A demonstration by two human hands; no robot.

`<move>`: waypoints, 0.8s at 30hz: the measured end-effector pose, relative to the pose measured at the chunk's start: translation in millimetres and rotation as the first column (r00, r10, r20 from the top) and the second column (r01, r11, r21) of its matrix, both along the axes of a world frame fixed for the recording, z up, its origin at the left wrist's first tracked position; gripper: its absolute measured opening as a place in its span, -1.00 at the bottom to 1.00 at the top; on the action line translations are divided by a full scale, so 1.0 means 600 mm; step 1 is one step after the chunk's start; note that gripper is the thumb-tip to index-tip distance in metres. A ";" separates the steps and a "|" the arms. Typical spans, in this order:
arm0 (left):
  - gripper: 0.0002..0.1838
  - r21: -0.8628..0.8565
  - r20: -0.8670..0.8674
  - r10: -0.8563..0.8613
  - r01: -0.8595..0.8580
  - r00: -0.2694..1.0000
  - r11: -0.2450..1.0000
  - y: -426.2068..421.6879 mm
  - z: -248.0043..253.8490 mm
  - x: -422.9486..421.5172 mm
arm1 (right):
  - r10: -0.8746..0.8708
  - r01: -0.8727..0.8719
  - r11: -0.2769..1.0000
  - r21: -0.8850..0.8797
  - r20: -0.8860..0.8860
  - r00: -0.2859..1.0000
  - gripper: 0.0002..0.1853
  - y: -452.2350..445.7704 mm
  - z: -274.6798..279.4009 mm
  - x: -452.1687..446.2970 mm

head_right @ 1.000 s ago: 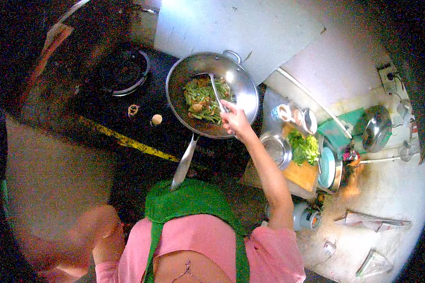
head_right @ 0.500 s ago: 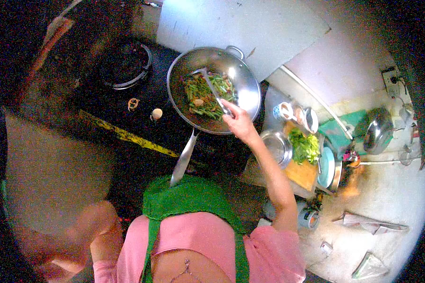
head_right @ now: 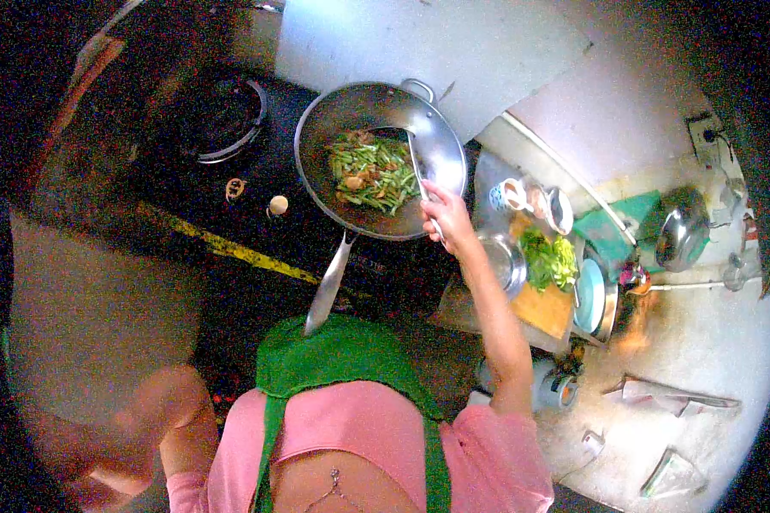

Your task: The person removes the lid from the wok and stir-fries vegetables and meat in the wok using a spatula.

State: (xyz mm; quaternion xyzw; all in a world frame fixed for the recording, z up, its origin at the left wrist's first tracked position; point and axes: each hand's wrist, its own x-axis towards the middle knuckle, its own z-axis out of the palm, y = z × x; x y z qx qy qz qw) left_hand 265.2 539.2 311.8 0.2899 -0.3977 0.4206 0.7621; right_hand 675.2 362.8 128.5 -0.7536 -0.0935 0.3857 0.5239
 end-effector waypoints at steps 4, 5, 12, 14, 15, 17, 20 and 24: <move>-0.82 0.009 -0.016 -0.006 0.006 1.000 1.000 0.004 -0.001 0.004 | -0.058 0.056 0.998 0.022 0.088 0.994 -0.47 -0.022 0.006 -0.002; -0.82 0.008 -0.016 -0.012 0.012 1.000 1.000 0.005 -0.002 0.005 | -0.070 0.070 0.998 0.011 0.103 0.992 -0.48 -0.030 0.006 -0.007; -0.83 0.011 -0.036 -0.016 0.017 0.999 1.000 0.016 -0.005 0.012 | -0.056 0.056 0.998 0.018 0.052 0.997 -0.45 -0.093 0.031 -0.056; -0.83 0.011 -0.035 -0.027 0.028 0.999 1.000 0.020 -0.006 0.016 | -0.032 0.037 0.998 -0.049 0.094 0.995 -0.46 -0.108 0.032 -0.066; -0.83 0.012 -0.038 -0.026 0.027 0.999 1.000 0.021 -0.006 0.015 | -0.014 0.019 0.997 -0.073 0.064 0.998 -0.46 -0.112 0.032 -0.067; -0.83 0.014 -0.041 -0.028 0.029 0.999 0.999 0.022 -0.007 0.018 | -0.003 0.010 0.997 -0.074 0.084 0.996 -0.46 -0.113 0.021 -0.071; -0.83 0.010 -0.045 -0.024 0.024 0.999 1.000 0.025 -0.008 0.017 | 0.008 -0.002 0.999 -0.053 0.109 0.994 -0.45 -0.114 0.014 -0.080; -0.84 0.004 -0.056 -0.018 0.018 0.998 1.000 0.036 -0.009 0.016 | 0.123 -0.106 0.989 -0.102 0.175 0.977 -0.45 -0.128 0.033 -0.110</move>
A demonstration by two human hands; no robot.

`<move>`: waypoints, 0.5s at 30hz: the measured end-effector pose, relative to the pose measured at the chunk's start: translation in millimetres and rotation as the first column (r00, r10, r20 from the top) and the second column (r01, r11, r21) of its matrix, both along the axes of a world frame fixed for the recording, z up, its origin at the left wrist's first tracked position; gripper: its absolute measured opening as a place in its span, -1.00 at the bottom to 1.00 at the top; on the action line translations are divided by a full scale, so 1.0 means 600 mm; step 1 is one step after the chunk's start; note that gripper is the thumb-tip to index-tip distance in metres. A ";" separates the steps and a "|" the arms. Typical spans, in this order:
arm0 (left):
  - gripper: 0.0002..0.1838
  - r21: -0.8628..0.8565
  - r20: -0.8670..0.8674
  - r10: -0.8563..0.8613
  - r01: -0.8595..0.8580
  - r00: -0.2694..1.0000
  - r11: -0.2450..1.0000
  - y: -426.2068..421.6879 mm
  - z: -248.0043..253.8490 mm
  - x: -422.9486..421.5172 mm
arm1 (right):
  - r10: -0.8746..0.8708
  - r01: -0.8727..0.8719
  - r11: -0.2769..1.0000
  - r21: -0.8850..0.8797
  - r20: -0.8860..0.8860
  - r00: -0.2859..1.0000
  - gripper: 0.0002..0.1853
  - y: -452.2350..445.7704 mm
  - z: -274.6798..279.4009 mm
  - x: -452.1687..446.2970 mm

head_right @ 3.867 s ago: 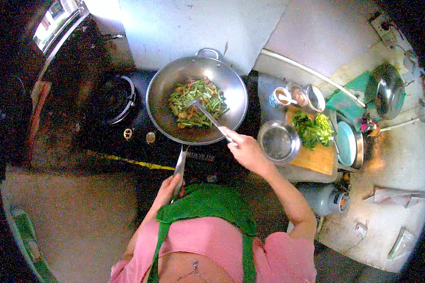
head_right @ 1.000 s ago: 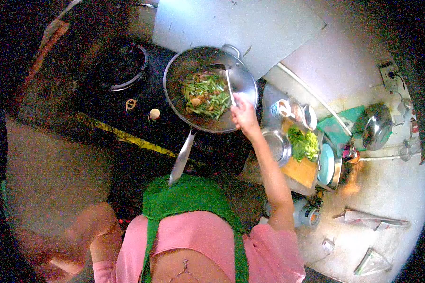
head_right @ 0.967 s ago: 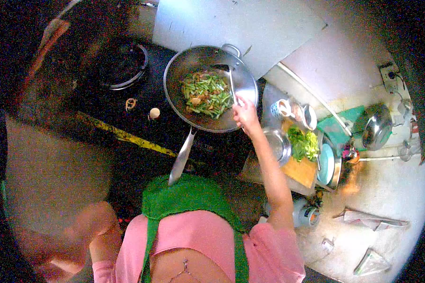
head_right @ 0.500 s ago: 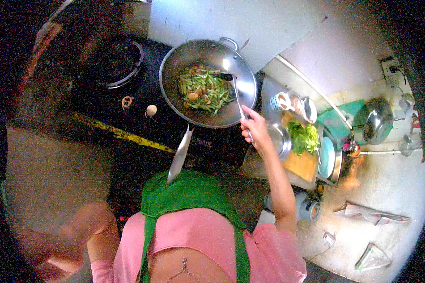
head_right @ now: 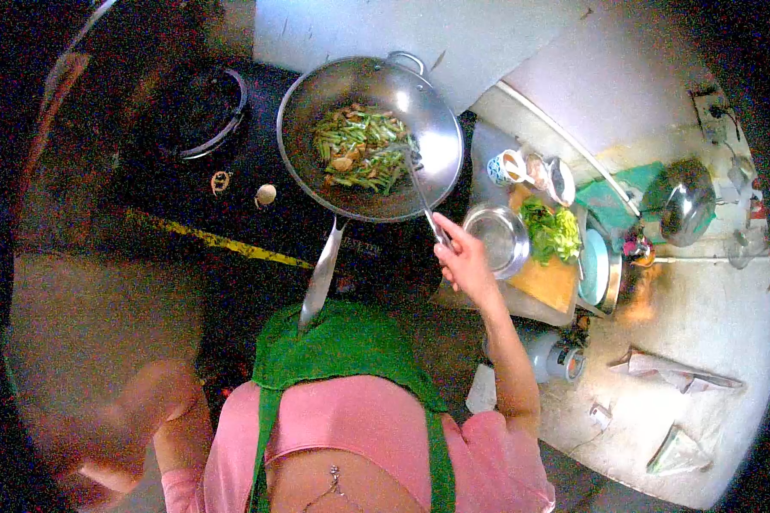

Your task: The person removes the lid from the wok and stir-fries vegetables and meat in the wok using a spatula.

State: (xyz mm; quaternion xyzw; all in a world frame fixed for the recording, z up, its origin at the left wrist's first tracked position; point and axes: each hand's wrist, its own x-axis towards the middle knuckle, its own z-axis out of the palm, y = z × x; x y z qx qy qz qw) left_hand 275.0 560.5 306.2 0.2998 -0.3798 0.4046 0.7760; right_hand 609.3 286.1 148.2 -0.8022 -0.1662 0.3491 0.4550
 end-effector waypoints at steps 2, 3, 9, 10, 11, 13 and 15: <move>-0.84 0.003 -0.003 0.002 -0.002 1.000 1.000 0.003 -0.001 0.000 | 0.028 -0.026 0.998 -0.056 0.024 0.999 -0.45 -0.002 -0.003 -0.010; -0.84 0.004 -0.009 0.002 -0.002 1.000 1.000 0.006 -0.002 0.000 | -0.003 0.006 0.996 -0.092 0.038 0.999 -0.44 0.005 -0.010 -0.011; -0.84 0.009 -0.015 0.014 -0.014 1.000 1.000 0.019 -0.004 -0.004 | -0.029 0.029 0.999 -0.017 0.036 0.999 -0.43 0.025 -0.012 -0.025; -0.84 0.011 -0.012 0.017 -0.017 1.000 1.000 0.021 -0.007 -0.005 | -0.037 0.037 0.999 0.003 0.029 0.999 -0.43 0.031 -0.010 -0.026; -0.84 0.016 -0.010 0.022 -0.022 1.000 1.000 0.028 -0.009 -0.010 | -0.043 0.042 0.999 0.029 0.035 0.998 -0.44 0.039 -0.013 -0.028; -0.84 0.036 -0.054 -0.002 0.004 0.999 0.999 0.037 -0.015 -0.017 | -0.032 0.030 0.999 0.037 0.053 0.998 -0.44 0.053 -0.029 -0.025; -0.86 0.066 -0.285 -0.059 0.081 0.957 0.995 0.046 -0.024 -0.009 | 0.005 -0.003 0.999 -0.045 0.049 0.999 -0.46 0.059 -0.026 -0.022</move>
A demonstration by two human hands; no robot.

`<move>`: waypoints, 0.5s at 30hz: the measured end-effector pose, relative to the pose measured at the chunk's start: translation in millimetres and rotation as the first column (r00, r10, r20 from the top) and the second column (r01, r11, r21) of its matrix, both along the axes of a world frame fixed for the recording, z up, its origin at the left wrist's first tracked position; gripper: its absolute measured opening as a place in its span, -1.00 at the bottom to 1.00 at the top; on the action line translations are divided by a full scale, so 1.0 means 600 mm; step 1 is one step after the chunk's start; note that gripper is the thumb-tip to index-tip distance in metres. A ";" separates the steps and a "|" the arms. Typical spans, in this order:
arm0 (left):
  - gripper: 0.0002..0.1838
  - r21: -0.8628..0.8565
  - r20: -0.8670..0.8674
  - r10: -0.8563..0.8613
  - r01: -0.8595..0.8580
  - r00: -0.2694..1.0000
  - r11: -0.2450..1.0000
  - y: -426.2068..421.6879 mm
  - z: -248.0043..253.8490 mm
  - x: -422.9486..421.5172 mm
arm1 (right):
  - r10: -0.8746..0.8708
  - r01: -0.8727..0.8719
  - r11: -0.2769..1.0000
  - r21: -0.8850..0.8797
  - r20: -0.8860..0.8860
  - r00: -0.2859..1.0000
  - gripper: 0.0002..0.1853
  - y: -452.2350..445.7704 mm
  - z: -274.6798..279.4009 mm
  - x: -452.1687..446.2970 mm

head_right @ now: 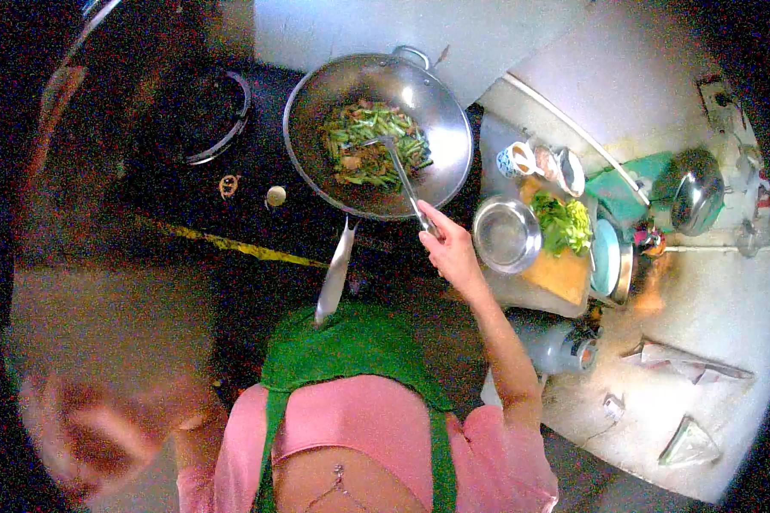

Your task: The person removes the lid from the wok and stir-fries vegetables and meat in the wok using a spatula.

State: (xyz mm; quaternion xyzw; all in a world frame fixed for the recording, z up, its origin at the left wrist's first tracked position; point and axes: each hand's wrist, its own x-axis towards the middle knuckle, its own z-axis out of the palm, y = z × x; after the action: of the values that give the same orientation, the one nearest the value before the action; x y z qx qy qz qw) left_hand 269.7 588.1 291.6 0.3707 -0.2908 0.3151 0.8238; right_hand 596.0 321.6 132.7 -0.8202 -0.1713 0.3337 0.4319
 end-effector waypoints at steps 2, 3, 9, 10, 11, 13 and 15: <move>-0.67 -0.154 -0.199 0.231 -0.263 0.952 0.952 -0.026 -0.041 0.096 | 0.043 -0.042 0.999 -0.010 0.159 0.986 -0.46 -0.006 -0.003 0.001; -0.53 -0.207 -0.309 0.324 -0.396 0.894 0.895 -0.040 -0.071 0.126 | 0.094 -0.086 0.996 -0.039 0.310 0.946 -0.46 -0.010 -0.005 0.000; -0.69 0.403 -0.880 0.419 -0.115 0.224 0.908 -0.068 -0.407 0.130 | 0.171 -0.137 0.985 -0.104 0.498 0.850 -0.46 -0.026 -0.013 -0.019; -0.71 0.302 -0.930 0.301 -0.028 0.212 0.953 -0.084 -0.441 0.123 | 0.157 -0.100 0.985 -0.143 0.477 0.865 -0.45 -0.028 -0.012 -0.020; -0.75 0.357 -0.923 0.340 0.079 0.179 0.931 -0.102 -0.486 0.113 | 0.142 -0.086 0.987 -0.136 0.483 0.864 -0.45 -0.034 -0.011 -0.018; -0.77 0.477 -0.878 0.464 0.298 0.119 0.827 -0.132 -0.546 0.093 | 0.075 -0.056 0.997 -0.060 0.417 0.906 -0.44 -0.046 -0.014 -0.016; -0.72 0.424 -0.899 0.422 0.479 0.117 0.769 -0.160 -0.611 0.064 | 0.044 -0.040 0.999 -0.018 0.457 0.888 -0.42 -0.047 -0.006 -0.018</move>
State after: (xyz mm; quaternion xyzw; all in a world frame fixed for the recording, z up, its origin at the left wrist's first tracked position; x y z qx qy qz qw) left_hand 308.2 492.3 -75.0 0.7294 0.2386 -0.1527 0.6226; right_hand 585.0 293.3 129.0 -0.8735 -0.2844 0.1411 0.3689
